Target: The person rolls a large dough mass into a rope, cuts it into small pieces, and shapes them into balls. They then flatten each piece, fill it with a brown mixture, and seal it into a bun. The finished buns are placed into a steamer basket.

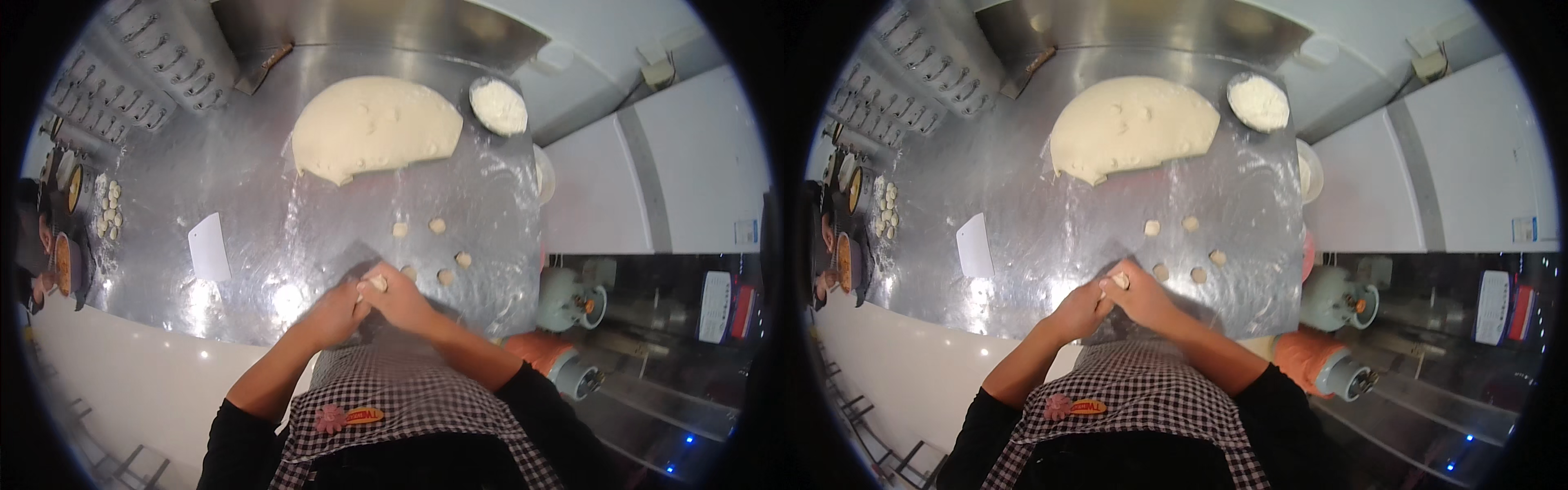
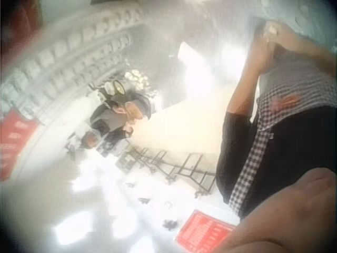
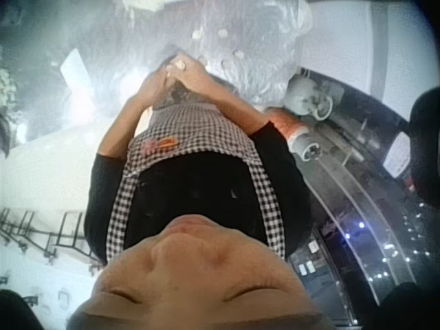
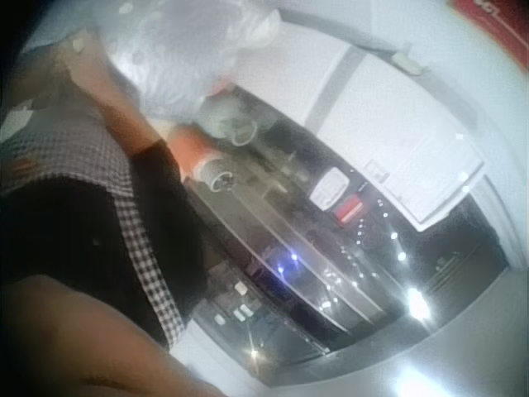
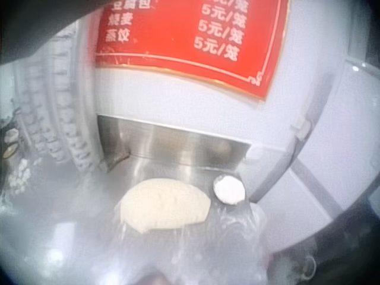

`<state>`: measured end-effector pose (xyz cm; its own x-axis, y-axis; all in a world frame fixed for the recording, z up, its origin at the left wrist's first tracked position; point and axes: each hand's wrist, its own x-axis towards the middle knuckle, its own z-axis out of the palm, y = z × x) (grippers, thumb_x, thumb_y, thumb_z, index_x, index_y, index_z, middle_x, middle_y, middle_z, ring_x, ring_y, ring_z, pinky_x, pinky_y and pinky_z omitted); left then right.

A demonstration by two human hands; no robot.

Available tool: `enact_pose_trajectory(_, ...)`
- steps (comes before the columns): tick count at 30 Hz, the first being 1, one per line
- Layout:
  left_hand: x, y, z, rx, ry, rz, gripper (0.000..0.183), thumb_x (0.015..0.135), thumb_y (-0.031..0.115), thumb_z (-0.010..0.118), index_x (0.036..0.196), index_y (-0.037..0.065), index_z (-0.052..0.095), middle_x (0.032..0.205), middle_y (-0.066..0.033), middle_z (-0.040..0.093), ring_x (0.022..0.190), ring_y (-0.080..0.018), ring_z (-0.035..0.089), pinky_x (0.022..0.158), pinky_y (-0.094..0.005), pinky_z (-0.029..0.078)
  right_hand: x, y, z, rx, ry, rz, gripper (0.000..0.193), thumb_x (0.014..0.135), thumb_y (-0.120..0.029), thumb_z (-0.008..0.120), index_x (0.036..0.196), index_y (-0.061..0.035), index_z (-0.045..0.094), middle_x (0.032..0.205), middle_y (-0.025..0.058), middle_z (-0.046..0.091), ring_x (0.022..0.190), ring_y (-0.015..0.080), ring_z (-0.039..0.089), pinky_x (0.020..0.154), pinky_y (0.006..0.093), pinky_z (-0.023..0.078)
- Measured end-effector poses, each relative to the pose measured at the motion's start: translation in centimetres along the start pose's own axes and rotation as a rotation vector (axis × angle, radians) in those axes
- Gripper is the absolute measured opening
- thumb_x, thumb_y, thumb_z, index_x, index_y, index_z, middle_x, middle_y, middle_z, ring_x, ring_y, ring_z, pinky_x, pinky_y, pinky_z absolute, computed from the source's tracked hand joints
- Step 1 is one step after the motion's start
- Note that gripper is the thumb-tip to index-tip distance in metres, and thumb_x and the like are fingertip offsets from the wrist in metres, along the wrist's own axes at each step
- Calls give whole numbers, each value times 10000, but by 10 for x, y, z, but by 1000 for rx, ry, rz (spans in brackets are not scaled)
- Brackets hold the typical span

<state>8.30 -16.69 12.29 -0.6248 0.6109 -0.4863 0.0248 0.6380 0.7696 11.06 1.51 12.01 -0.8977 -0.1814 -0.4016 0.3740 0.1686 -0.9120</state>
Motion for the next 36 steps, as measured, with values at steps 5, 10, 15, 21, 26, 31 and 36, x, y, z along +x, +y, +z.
enact_pose_trajectory(5, -27, 11, -22, -323, -50, 42, 269, 990, 263, 571, 1143, 43, 600, 926, -172, 669, 873, -288, 663, 805, -400, 520, 17, 17, 7, -154, 38, -56, 218, 936, -235, 687, 987, -44, 597, 891, 81, 651, 851, 140, 609, 762, 338, 509)
enact_pose_trajectory(10, -33, -8, -49, -444, 55, 5, 436, 942, 290, 675, 1314, 109, 537, 952, -124, 664, 879, -263, 661, 793, -382, 527, 48, 68, 7, -405, 184, -90, 151, 925, -105, 632, 1067, -70, 597, 1093, 120, 635, 922, 287, 638, 799, 375, 514)
enact_pose_trajectory(15, 23, -52, -28, 179, 125, -121, 772, 810, 219, 799, 1479, 175, 416, 1143, -76, 611, 1001, -286, 613, 909, -431, 482, 58, 78, -2, -702, 188, -271, 330, 823, 90, 537, 1089, -90, 613, 1396, 133, 456, 1150, 382, 514, 927, 451, 477)
enact_pose_trajectory(21, 43, -97, 9, 459, 690, 83, 594, 757, 233, 816, 1296, 147, 581, 1323, -48, 543, 1209, -298, 515, 1033, -466, 379, 61, 56, -4, -571, 255, -368, 314, 848, 75, 548, 1122, -56, 630, 1299, 143, 535, 1141, 339, 538, 963, 403, 466)
enact_pose_trajectory(26, 35, -104, 24, 321, 762, 80, 520, 743, 189, 802, 1210, 116, 584, 1285, -40, 564, 1204, -274, 532, 972, -448, 422, 56, 57, 8, -168, 8, 111, 226, 963, -126, 606, 1174, -45, 616, 1073, 109, 641, 985, 187, 611, 853, 318, 499)
enact_pose_trajectory(31, 36, -97, 22, 341, 767, 142, 415, 820, 125, 745, 1202, 94, 584, 1218, -93, 614, 1147, -316, 577, 912, -438, 473, 55, 61, 25, -75, -12, 215, 349, 981, -212, 624, 1259, -8, 569, 997, 100, 648, 935, 171, 614, 827, 321, 501)
enact_pose_trajectory(36, 6, -73, 13, -66, 488, 151, 264, 942, 84, 630, 1196, 44, 568, 1110, -192, 644, 977, -385, 649, 817, -449, 520, 52, 45, 40, 187, -150, 89, 431, 991, -253, 631, 1317, 9, 527, 1144, 89, 611, 1028, 159, 588, 914, 310, 490)
